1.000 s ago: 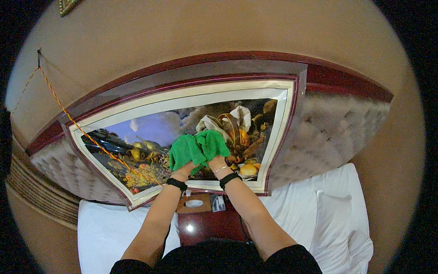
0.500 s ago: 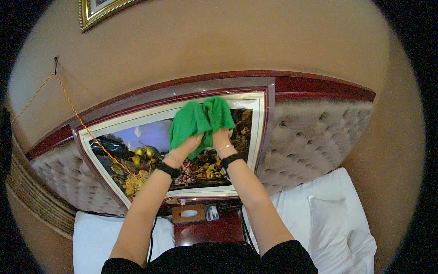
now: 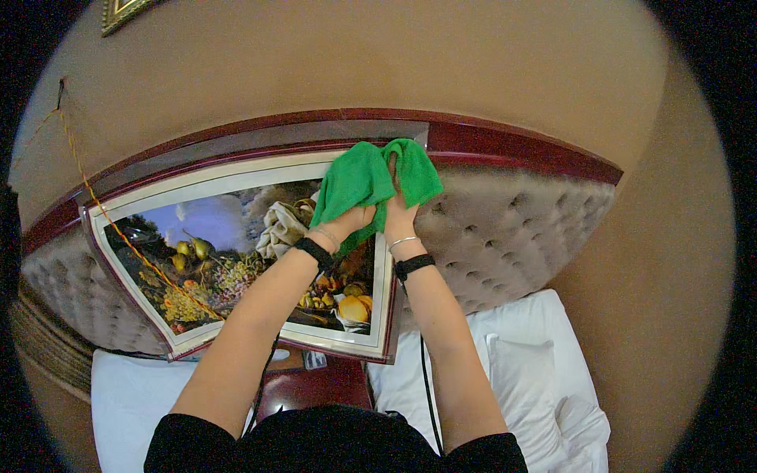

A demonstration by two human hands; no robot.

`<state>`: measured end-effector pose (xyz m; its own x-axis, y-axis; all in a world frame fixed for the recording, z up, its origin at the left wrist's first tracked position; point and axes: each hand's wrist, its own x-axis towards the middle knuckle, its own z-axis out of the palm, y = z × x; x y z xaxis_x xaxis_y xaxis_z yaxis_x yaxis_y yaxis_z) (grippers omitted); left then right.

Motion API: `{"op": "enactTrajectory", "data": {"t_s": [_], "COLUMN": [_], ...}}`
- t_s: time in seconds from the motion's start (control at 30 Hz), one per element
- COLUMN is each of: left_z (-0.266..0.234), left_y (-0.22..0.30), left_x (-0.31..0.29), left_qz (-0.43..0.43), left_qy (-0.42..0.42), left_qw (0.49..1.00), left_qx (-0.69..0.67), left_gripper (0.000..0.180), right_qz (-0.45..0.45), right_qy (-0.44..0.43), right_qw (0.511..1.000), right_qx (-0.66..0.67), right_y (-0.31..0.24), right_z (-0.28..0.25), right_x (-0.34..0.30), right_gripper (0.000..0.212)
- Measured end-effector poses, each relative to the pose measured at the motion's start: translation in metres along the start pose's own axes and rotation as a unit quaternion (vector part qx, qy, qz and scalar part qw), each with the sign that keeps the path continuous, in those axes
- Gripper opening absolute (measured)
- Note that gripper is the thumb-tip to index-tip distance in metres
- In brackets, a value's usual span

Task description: The person wipes a small wooden box with a green cloth, then cleans a bedside table and a framed picture on the wall. The person uses the cloth to wipe the surfaces thoroughly.

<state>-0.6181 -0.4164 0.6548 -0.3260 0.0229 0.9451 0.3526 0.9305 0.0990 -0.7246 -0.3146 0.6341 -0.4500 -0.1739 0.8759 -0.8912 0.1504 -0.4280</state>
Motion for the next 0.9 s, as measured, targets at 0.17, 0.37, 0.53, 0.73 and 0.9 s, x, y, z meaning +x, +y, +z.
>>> {"op": "enactTrajectory", "data": {"t_s": [0.17, 0.37, 0.53, 0.73, 0.9], "left_z": [0.013, 0.008, 0.019, 0.022, 0.011], "left_y": [-0.005, 0.001, -0.006, -0.001, -0.001], "left_x": [-0.033, -0.054, -0.087, -0.122, -0.153], "left_qz": [-0.055, -0.074, -0.035, -0.168, -0.304], "left_qy": [-0.092, -0.093, -0.070, -0.188, -0.337], "left_qw": [0.994, 0.992, 0.997, 0.965, 0.878], "left_qx": [-0.027, -0.046, -0.007, -0.066, -0.153], "left_gripper": [0.028, 0.024, 0.024, 0.027, 0.037], "right_qz": [0.146, 0.159, 0.114, 0.246, 0.315], "right_qy": [-0.002, -0.057, -0.074, -0.148, -0.242], "right_qw": [0.929, 0.968, 0.990, 0.958, 0.918], "right_qx": [0.339, 0.186, 0.044, 0.030, -0.012], "right_y": [0.002, -0.001, -0.011, 0.006, 0.030], "right_z": [0.011, 0.001, -0.005, -0.003, -0.002], "right_x": [-0.032, -0.066, -0.090, -0.137, -0.185], "right_gripper": [0.041, 0.038, 0.032, 0.030, 0.026]}}
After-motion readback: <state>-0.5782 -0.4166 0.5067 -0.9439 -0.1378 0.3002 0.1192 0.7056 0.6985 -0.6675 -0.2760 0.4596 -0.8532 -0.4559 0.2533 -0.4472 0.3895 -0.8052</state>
